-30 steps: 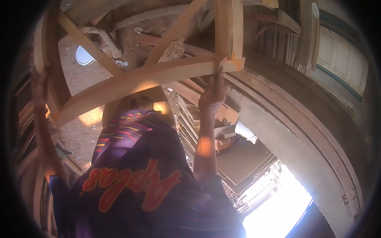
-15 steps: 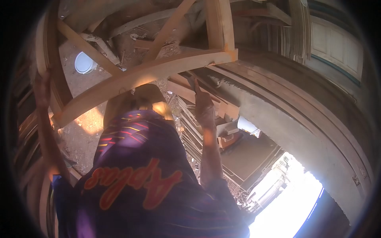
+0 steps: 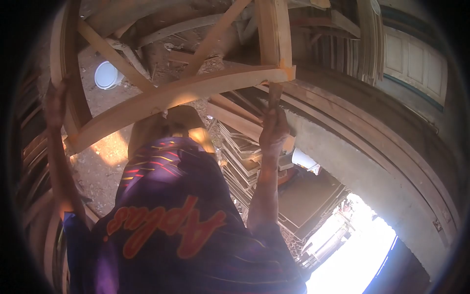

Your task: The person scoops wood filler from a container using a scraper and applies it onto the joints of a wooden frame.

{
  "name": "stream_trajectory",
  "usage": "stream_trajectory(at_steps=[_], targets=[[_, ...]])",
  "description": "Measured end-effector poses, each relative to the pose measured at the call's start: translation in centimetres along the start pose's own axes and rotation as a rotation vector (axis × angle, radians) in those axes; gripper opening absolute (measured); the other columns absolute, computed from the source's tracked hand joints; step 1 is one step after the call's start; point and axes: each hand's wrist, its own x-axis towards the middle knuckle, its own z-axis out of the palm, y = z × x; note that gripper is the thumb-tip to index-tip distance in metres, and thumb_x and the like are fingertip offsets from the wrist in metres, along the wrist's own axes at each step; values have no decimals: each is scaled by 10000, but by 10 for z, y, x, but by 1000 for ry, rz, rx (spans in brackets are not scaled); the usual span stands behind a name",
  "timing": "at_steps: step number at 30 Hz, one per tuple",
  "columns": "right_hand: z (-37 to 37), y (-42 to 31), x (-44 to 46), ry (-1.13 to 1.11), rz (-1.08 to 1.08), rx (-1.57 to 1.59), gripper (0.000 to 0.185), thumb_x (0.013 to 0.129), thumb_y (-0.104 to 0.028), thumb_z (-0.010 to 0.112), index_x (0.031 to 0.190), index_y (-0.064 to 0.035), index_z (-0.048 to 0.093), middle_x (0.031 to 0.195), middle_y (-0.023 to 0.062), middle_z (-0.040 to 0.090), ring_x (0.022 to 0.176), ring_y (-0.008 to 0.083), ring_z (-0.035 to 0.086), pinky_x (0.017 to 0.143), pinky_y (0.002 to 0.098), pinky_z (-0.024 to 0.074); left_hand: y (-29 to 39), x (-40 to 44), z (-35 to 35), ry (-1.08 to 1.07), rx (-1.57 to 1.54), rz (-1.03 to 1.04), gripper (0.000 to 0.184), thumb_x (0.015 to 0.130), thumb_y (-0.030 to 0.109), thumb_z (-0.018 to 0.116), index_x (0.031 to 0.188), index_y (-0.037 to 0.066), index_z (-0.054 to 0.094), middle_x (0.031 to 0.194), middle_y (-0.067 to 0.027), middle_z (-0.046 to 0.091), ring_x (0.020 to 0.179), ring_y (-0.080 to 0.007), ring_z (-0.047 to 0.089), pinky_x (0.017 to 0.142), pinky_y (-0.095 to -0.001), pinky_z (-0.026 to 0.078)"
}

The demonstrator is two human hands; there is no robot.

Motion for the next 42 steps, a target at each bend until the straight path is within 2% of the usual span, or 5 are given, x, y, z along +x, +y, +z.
stream_trajectory(at_steps=[9,15,18,32,42], targets=[[4,5,1,-134,28,21,328,1048,-251,492,1073,30,659,723,71,657,614,109,579,549,267,448,1,2,-1,9,23,-37,706,900,486,660,1359,-36,534,1200,-176,668,1104,-247,625,1000,-360,454],[0,-2,9,-220,335,563,254,1026,-218,549,1018,7,667,721,89,659,514,78,516,429,211,353,-3,2,-3,-18,28,-19,726,896,492,662,1374,-35,520,1209,-178,665,1110,-254,627,996,-372,460],[-14,9,18,-309,325,572,246,1033,-222,573,1001,-1,676,727,69,667,606,114,592,539,251,471,-4,3,-1,6,27,-25,734,890,501,664,1373,-34,523,1205,-179,666,1104,-259,633,988,-382,467],[-9,7,13,-94,-118,-216,235,1005,-144,577,1090,51,676,804,106,678,726,180,654,682,321,517,-8,4,-1,-44,-20,-99,704,917,503,649,1372,-23,539,1234,-174,649,1129,-248,611,1022,-359,439],[0,-2,6,-70,-114,-124,256,1014,-165,546,1054,52,677,792,105,664,692,160,625,643,300,480,-7,5,0,-47,-19,-95,726,912,521,640,1381,-23,531,1235,-174,650,1127,-248,610,1016,-363,441]])
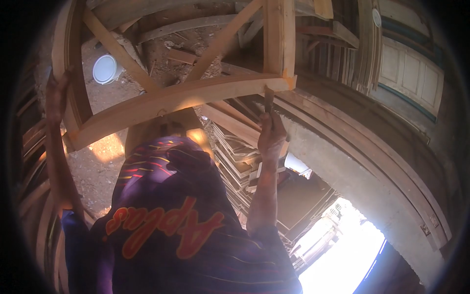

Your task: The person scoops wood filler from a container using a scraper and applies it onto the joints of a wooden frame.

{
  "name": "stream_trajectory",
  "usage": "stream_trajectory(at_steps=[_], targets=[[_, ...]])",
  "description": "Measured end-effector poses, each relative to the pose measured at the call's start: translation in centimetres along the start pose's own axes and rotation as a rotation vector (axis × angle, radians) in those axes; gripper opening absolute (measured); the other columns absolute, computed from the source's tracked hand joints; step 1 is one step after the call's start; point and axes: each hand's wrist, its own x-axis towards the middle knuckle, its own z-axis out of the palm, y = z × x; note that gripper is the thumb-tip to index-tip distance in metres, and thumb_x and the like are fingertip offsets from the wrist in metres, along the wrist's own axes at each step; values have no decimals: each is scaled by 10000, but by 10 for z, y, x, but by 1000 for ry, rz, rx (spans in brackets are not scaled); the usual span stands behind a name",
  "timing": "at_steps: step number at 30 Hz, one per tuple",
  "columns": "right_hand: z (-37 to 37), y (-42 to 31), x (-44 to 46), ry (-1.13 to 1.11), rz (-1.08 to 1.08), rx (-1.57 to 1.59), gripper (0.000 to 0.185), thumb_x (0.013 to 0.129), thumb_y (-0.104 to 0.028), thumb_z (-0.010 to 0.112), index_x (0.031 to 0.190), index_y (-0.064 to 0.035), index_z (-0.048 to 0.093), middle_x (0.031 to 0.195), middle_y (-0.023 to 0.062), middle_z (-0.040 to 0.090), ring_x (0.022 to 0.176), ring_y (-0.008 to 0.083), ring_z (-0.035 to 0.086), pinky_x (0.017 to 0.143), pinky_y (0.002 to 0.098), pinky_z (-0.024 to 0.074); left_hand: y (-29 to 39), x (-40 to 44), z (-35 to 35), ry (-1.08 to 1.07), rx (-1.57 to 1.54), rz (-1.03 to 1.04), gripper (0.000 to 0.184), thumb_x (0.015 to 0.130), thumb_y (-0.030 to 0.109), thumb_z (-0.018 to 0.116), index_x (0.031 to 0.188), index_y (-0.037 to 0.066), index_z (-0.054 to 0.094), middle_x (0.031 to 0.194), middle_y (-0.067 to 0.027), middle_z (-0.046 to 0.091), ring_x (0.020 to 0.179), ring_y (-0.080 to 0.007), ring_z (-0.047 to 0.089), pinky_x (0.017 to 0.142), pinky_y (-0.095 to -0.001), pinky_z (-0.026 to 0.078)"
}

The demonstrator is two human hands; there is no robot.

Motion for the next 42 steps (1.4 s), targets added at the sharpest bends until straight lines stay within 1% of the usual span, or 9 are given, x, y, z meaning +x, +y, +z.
stream_trajectory(at_steps=[8,12,22,24,29,31,35,37,42], targets=[[-27,-12,3,-286,459,596,237,1043,-170,520,977,16,652,741,76,655,555,112,546,581,292,492,5,-3,1,-5,-31,-4,730,915,535,627,1390,-11,527,1241,-182,649,1135,-264,611,1017,-370,442],[-26,-6,11,-156,355,713,236,1033,-216,562,979,-4,650,774,89,684,584,132,614,497,236,472,10,-6,0,3,0,11,742,913,543,625,1398,-9,522,1251,-195,649,1150,-277,616,1020,-378,444],[-68,-34,106,-352,148,-39,248,1028,-184,559,1097,20,682,853,93,700,719,166,658,677,312,536,-12,0,0,-18,26,-23,705,933,492,626,1401,-23,514,1277,-183,640,1138,-271,627,1028,-370,452],[-72,-41,133,-486,-248,-469,243,1011,-169,568,1100,28,678,838,131,689,735,183,675,696,341,537,-15,3,1,9,-89,36,649,923,444,654,1352,-31,545,1153,-151,673,1039,-221,645,941,-361,497],[-56,-87,165,-610,-389,-776,223,987,-173,582,1116,-27,689,899,173,707,770,301,701,731,418,551,-7,-7,2,84,-94,-15,679,916,451,668,1368,-38,535,1208,-158,651,1104,-228,620,1004,-362,461],[-53,-93,173,-647,-689,-949,234,978,-187,587,1150,-68,693,941,167,717,819,340,697,746,466,552,-12,-8,4,112,-79,-66,690,912,455,678,1370,-40,533,1224,-158,643,1118,-229,612,1019,-363,450],[-37,-119,177,-840,-557,-1196,248,972,-183,588,1180,-102,695,909,152,706,843,332,700,750,488,547,-8,-8,6,148,12,105,658,926,429,691,1358,-46,544,1230,-147,642,1131,-225,607,1036,-353,438],[-31,-116,176,-821,-754,-1362,166,907,-184,631,1026,-87,694,812,100,659,773,283,673,692,425,537,-8,-8,5,185,30,121,629,934,410,692,1343,-49,559,1232,-141,641,1138,-219,605,1044,-346,431],[-23,-115,176,-906,-793,-1313,168,901,-138,613,1014,-50,701,834,118,667,782,308,678,691,443,535,-40,-3,-4,75,-2,84,597,950,369,687,1346,-60,562,1247,-126,639,1154,-201,601,1061,-332,415]])
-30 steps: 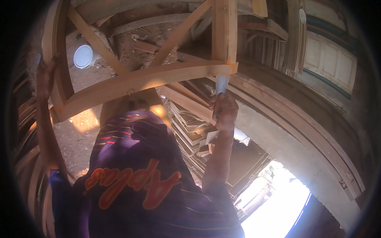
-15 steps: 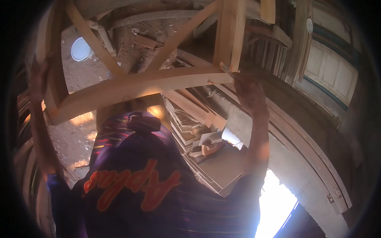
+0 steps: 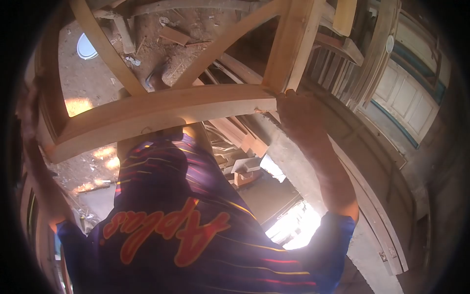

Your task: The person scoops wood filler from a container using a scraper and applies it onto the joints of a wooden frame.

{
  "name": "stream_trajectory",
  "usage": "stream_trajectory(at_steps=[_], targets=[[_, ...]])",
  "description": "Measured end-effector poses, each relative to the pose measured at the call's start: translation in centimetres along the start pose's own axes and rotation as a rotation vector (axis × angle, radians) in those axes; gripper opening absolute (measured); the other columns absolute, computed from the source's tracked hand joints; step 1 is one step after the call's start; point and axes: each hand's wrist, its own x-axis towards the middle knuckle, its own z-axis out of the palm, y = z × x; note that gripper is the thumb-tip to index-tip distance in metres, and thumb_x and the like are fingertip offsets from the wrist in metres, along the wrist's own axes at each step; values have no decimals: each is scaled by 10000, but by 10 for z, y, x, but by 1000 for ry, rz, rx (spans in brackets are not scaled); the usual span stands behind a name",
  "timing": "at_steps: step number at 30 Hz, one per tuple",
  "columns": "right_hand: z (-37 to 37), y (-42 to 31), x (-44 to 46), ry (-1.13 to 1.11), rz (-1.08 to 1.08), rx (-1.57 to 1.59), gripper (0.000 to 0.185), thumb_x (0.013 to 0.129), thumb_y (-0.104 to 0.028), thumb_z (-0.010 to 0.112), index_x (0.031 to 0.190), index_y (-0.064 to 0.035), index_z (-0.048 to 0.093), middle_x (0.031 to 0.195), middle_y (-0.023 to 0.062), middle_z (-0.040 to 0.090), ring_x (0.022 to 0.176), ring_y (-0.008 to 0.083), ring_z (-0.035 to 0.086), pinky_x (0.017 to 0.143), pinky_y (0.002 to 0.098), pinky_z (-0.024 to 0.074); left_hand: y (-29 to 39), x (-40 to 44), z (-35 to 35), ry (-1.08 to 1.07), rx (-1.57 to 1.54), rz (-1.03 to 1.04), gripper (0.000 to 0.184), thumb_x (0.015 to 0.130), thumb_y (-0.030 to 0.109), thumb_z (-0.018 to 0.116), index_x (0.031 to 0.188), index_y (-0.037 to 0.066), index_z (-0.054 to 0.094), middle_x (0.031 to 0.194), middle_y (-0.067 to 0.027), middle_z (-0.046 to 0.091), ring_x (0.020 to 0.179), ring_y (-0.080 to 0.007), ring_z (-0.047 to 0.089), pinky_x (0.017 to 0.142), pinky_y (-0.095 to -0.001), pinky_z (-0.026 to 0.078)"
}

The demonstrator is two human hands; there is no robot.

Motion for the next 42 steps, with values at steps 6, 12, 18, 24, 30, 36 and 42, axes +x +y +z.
stream_trajectory(at_steps=[6,12,18,24,30,36,42], targets=[[-19,31,28,-230,-35,84,127,893,-113,615,962,-52,702,854,149,679,836,347,680,745,477,534,-12,6,-7,-57,-36,11,554,963,341,655,1336,-60,578,1307,-138,629,1213,-205,583,1111,-338,380],[-32,36,30,-185,30,128,142,933,-168,611,895,-47,676,816,188,670,818,384,674,740,501,533,-28,4,-7,-151,-167,-77,522,979,324,607,1344,-48,599,1362,-138,615,1295,-214,549,1159,-356,337],[-7,31,39,-227,128,105,252,961,-220,577,867,1,653,806,222,666,799,406,678,736,527,526,-24,4,-5,-134,-139,-48,482,1001,296,574,1355,-31,604,1342,-115,632,1299,-198,542,1167,-354,334],[-22,19,28,-110,127,74,244,965,-213,561,888,3,645,824,216,678,819,400,686,752,531,529,-17,3,-6,-136,-5,-44,462,1021,299,555,1344,-25,618,1369,-118,619,1317,-192,533,1170,-351,336],[-4,26,27,-106,102,145,189,956,-180,556,941,-6,626,835,217,678,832,395,686,741,522,535,-25,1,-7,-161,-87,-38,479,1028,297,554,1383,-22,583,1386,-115,608,1348,-195,512,1184,-353,323],[-19,20,30,-85,111,87,186,950,-173,561,908,-3,624,834,215,675,825,398,689,739,514,540,-33,2,-5,-165,-232,-140,497,1029,311,543,1404,-13,566,1416,-106,591,1374,-195,490,1196,-354,303],[-21,17,26,-146,114,59,173,938,-166,577,915,-1,623,835,200,685,823,393,694,732,499,546,-25,-1,-8,-160,-84,-93,522,1032,323,538,1413,-33,546,1450,-117,560,1392,-208,470,1198,-366,297]])
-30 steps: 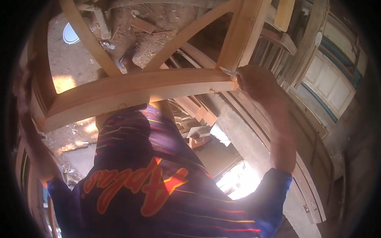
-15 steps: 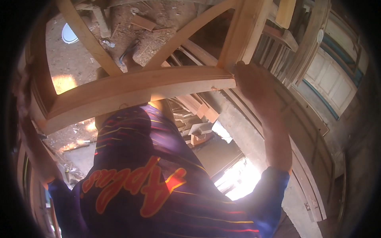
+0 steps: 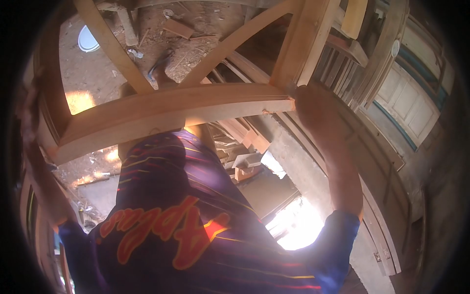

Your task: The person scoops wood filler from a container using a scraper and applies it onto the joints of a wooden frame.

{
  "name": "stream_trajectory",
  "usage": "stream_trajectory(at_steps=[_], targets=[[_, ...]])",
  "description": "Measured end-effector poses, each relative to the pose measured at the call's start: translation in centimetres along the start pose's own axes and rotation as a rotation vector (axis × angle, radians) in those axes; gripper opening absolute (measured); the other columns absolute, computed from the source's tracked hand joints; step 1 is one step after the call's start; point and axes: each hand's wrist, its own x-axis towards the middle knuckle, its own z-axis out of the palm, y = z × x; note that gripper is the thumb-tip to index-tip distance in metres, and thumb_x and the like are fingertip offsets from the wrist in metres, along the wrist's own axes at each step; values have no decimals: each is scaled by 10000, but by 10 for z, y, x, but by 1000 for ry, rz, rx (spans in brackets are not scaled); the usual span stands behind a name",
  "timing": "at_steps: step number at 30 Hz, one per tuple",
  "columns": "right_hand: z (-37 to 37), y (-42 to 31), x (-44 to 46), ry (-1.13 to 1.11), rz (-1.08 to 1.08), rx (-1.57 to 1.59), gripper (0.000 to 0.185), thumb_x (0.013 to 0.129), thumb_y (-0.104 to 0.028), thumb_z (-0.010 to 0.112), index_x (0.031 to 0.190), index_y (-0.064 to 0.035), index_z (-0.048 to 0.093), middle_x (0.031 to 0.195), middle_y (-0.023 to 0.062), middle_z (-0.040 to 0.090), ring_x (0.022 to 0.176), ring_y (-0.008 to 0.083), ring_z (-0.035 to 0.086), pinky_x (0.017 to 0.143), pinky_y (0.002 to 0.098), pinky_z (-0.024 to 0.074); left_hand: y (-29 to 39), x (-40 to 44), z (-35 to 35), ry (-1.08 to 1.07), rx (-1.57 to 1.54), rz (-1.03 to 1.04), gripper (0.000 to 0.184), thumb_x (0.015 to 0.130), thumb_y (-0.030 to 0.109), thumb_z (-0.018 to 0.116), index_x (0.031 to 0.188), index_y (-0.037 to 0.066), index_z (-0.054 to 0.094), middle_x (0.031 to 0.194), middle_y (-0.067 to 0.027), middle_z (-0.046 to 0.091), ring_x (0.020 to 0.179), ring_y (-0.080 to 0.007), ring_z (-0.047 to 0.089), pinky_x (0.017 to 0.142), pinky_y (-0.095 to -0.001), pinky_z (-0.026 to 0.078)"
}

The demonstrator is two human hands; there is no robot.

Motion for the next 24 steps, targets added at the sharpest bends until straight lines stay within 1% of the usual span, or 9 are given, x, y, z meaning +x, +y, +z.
stream_trajectory(at_steps=[2,5,7,10,14,20,22,23,24], targets=[[-4,-2,-4,6,27,51,173,936,-165,579,923,3,621,844,197,688,827,394,694,736,495,548,-8,2,-3,-25,-60,-20,522,1033,324,537,1410,-37,547,1447,-120,563,1393,-211,469,1200,-367,292],[10,3,10,76,-31,-13,179,941,-171,573,919,-2,632,848,207,692,828,393,701,740,496,558,-11,4,-1,-33,-108,-10,526,1033,330,538,1407,-41,549,1441,-122,568,1389,-213,473,1202,-367,285],[22,-3,19,-28,38,-27,180,946,-164,563,921,-1,635,830,213,694,814,392,705,732,501,565,-10,2,-2,-19,-88,15,529,1032,334,540,1405,-41,551,1438,-123,571,1384,-211,477,1202,-367,284],[32,2,18,56,-27,4,170,942,-146,553,924,2,634,803,220,692,795,400,703,718,505,564,-4,0,1,3,-60,-8,535,1032,336,539,1407,-47,546,1439,-132,569,1384,-212,478,1203,-363,279],[16,-4,15,15,-48,-89,165,932,-133,547,917,5,638,796,212,690,791,402,702,715,497,566,0,2,1,-5,-129,-39,522,1027,326,538,1408,-30,553,1447,-119,565,1383,-207,479,1201,-357,281],[20,-2,11,96,-62,-77,134,919,-120,553,897,-4,616,780,187,686,762,372,706,664,481,561,-4,0,-1,-1,-84,-39,533,1026,341,526,1409,-27,553,1447,-124,565,1394,-210,467,1202,-358,274],[2,-13,7,141,-46,-101,132,926,-128,555,924,-10,613,786,182,690,743,362,703,651,472,555,-1,4,1,-14,-72,-42,538,1027,345,519,1414,-28,547,1450,-125,562,1401,-213,460,1204,-359,270],[14,-6,7,138,-39,-100,132,926,-128,555,924,-10,613,786,182,690,743,362,703,651,472,555,-3,5,-1,-40,-61,-13,544,1028,347,518,1423,-27,539,1459,-124,554,1407,-217,453,1206,-361,265],[35,7,11,255,-152,-16,130,928,-135,559,936,-17,615,782,178,689,734,358,702,648,468,557,-6,5,-2,-63,-47,14,550,1028,350,516,1431,-25,530,1469,-123,545,1414,-221,445,1208,-363,260]])
